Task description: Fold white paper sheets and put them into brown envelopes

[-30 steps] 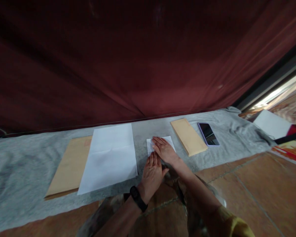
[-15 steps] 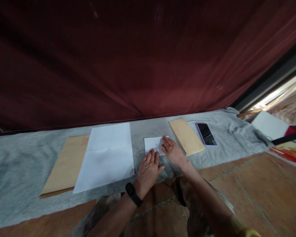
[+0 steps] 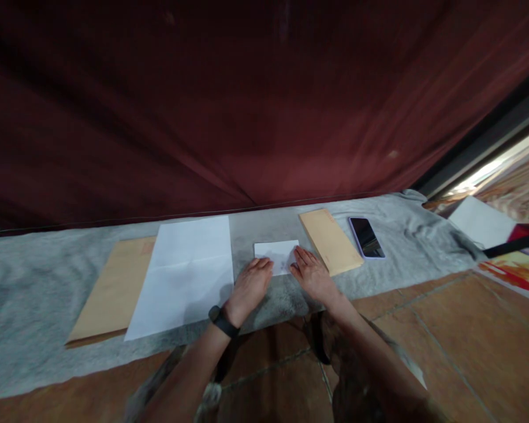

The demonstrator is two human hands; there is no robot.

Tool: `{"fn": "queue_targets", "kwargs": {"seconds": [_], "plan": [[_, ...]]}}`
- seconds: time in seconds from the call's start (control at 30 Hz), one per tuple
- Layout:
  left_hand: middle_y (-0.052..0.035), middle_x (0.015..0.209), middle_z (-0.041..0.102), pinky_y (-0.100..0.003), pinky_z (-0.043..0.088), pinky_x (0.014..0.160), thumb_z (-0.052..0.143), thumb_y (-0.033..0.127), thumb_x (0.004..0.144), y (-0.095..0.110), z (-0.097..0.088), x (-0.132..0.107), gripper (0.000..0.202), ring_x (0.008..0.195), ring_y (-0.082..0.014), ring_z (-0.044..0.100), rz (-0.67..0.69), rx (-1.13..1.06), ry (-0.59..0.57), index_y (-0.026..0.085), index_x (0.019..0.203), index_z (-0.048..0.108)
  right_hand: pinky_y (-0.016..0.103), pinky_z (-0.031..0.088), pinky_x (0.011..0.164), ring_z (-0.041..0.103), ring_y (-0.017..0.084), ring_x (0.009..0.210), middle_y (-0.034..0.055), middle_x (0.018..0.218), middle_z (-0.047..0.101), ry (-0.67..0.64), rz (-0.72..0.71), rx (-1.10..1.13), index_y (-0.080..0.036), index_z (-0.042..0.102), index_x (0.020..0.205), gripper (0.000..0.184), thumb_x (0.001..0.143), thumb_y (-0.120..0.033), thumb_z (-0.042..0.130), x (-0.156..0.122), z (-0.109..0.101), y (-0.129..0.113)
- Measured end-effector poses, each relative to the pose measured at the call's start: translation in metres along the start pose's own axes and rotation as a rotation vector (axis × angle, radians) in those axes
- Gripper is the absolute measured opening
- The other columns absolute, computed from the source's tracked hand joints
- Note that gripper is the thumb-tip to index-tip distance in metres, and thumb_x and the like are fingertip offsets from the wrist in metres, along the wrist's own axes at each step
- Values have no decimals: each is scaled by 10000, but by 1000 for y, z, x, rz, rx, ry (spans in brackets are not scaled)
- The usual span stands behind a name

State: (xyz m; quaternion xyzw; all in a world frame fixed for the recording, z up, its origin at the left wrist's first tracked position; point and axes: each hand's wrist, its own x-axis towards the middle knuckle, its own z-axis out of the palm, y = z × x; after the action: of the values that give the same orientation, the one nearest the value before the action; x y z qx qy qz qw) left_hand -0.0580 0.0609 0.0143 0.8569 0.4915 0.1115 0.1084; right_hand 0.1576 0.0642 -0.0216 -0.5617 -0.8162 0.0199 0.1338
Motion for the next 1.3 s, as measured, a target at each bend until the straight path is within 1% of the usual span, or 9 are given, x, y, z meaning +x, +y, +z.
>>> {"fn": "queue_targets", "kwargs": {"seconds": [0.13,0.23,0.33,0.5,0.6,0.8,1.03,1.2,1.3], "plan": [[-83,1221,711,-399,479,1063,462,76,938,-16,-1,8,332,1184,-236,601,6,-46,31,157,1154,701,479,375,1172,522,302,1349,191,1471,538,0,25,3,-64,578,1380,471,1025,-351,459,-5,-7,-2],[-105,1290,681,-413,452,1112,460,35,907,-28,3,12,392,1264,-235,566,3,-70,55,150,1205,688,473,381,1173,546,291,1326,168,1432,583,-7,20,40,-84,628,1327,433,1035,-335,430,-4,-11,-6],[-140,1366,636,-438,427,1147,476,63,912,-39,6,16,394,1334,-251,530,-23,-93,46,126,1251,667,442,387,1178,534,263,1343,143,1435,586,-28,-63,116,-104,626,1335,437,1047,-352,411,-3,-12,-20],[-141,1438,585,-424,405,1171,498,82,900,-49,9,20,431,1370,-242,511,-54,-135,-3,128,1306,632,423,364,1199,486,231,1390,115,1479,550,-81,-279,209,-142,557,1418,460,1048,-385,431,-3,-2,-57],[-147,1469,557,-418,385,1185,498,84,899,-52,9,20,452,1383,-238,499,-61,-134,-29,121,1335,610,426,368,1198,464,228,1408,131,1509,511,-98,-289,216,-131,515,1454,485,1044,-381,447,-5,0,-67],[-140,1529,493,-406,361,1196,591,167,891,-50,5,15,503,1425,-234,451,-50,-127,-56,152,1393,561,417,380,1191,507,210,1377,83,1475,558,-99,-249,212,-193,557,1425,423,1049,-348,440,-11,-10,-48],[-142,1544,473,-412,348,1200,655,236,878,-52,8,14,552,1441,-242,428,-36,-116,-56,171,1414,538,435,407,1173,516,223,1367,90,1465,568,-83,-200,209,-185,568,1414,422,1052,-355,432,-20,-18,-22],[-142,1541,478,-410,351,1197,646,228,878,-52,9,15,538,1439,-245,430,-41,-101,-58,169,1404,548,418,413,1171,524,223,1357,102,1455,576,-69,-182,198,-159,583,1396,419,1053,-343,429,-28,-21,-9],[-138,1545,473,-419,334,1206,585,195,904,-52,11,14,507,1446,-243,418,-38,-63,-73,155,1408,541,422,425,1162,531,235,1348,109,1458,572,-49,-153,185,-146,584,1393,416,1047,-326,437,-34,-23,-1]]}}
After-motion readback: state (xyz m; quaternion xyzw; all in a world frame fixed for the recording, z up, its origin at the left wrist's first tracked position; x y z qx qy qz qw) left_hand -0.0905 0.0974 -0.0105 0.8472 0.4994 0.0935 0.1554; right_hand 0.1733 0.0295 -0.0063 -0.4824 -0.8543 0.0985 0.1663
